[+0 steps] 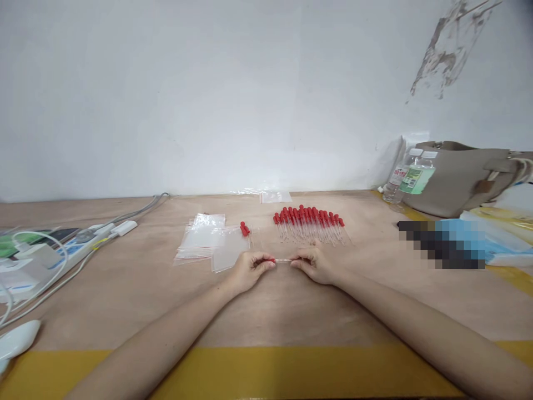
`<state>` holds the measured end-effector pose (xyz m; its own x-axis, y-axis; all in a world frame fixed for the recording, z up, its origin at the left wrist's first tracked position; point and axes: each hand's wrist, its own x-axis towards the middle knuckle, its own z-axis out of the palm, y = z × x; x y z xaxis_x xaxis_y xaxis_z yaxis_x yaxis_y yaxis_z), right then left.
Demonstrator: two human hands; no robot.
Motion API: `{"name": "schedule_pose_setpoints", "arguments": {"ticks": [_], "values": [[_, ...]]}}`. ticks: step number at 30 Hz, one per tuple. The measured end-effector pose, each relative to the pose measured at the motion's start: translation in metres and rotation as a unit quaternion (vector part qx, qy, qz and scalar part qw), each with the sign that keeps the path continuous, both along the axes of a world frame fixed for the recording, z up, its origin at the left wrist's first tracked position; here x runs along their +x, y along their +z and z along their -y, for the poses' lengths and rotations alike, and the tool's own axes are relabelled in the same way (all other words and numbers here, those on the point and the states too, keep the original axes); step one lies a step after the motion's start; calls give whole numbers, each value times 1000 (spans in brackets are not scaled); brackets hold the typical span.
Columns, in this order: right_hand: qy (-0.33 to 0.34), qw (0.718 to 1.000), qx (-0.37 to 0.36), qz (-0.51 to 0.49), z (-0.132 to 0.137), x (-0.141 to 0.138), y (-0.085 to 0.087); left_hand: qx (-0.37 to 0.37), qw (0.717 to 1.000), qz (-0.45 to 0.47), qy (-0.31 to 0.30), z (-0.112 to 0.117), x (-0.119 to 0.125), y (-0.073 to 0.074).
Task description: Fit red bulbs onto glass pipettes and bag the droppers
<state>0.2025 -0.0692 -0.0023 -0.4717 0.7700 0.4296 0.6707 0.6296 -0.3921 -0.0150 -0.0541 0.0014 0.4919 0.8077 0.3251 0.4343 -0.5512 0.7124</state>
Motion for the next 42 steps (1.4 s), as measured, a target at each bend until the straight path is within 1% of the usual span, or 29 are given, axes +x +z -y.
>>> {"name": "schedule_pose_setpoints", "arguments": {"ticks": [3, 6, 10, 15, 20, 25, 28, 30, 32, 33, 35, 37, 38, 39, 40, 42], "values": [[0, 996, 45, 72, 3, 2, 9, 61, 997, -46, -25, 4, 0, 3], [-19, 990, 79, 112, 9, 0, 16, 91, 993, -71, -27, 7, 1, 4], [-39, 990, 74, 111, 13, -8, 15, 104, 991, -74, -26, 9, 1, 3], [-39, 991, 65, 108, 14, -16, 11, 109, 992, -52, -35, 10, 1, 4], [-33, 993, 39, 103, 10, -22, 10, 129, 988, -78, -37, 10, 0, 4], [-15, 996, -27, 78, 3, -26, 8, 136, 986, -90, -35, 5, -1, 2], [8, 996, -63, 58, 2, -25, 15, 133, 985, -100, -44, 1, -2, 7], [18, 995, -79, 50, 1, -22, 22, 149, 983, -100, -40, -4, -5, 13], [10, 993, -113, 43, -1, -17, 29, 182, 978, -99, -6, -10, -13, 19], [0, 990, -139, 35, -3, -13, 33, 199, 975, -100, 28, -14, -17, 21], [-34, 980, -195, 4, -11, -7, 38, 220, 962, -111, 120, -23, -28, 21], [-103, 968, -226, -39, -24, -2, 41, 216, 944, -125, 218, -34, -39, 17], [-146, 962, -225, -56, -31, -1, 42, 204, 937, -132, 251, -38, -43, 14], [-187, 955, -218, -67, -39, -2, 42, 188, 934, -142, 268, -42, -46, 11], [-222, 950, -207, -74, -46, -3, 42, 172, 935, -152, 271, -46, -49, 7], [-277, 943, -171, -73, -58, -10, 39, 141, 943, -174, 246, -50, -51, 1]]}}
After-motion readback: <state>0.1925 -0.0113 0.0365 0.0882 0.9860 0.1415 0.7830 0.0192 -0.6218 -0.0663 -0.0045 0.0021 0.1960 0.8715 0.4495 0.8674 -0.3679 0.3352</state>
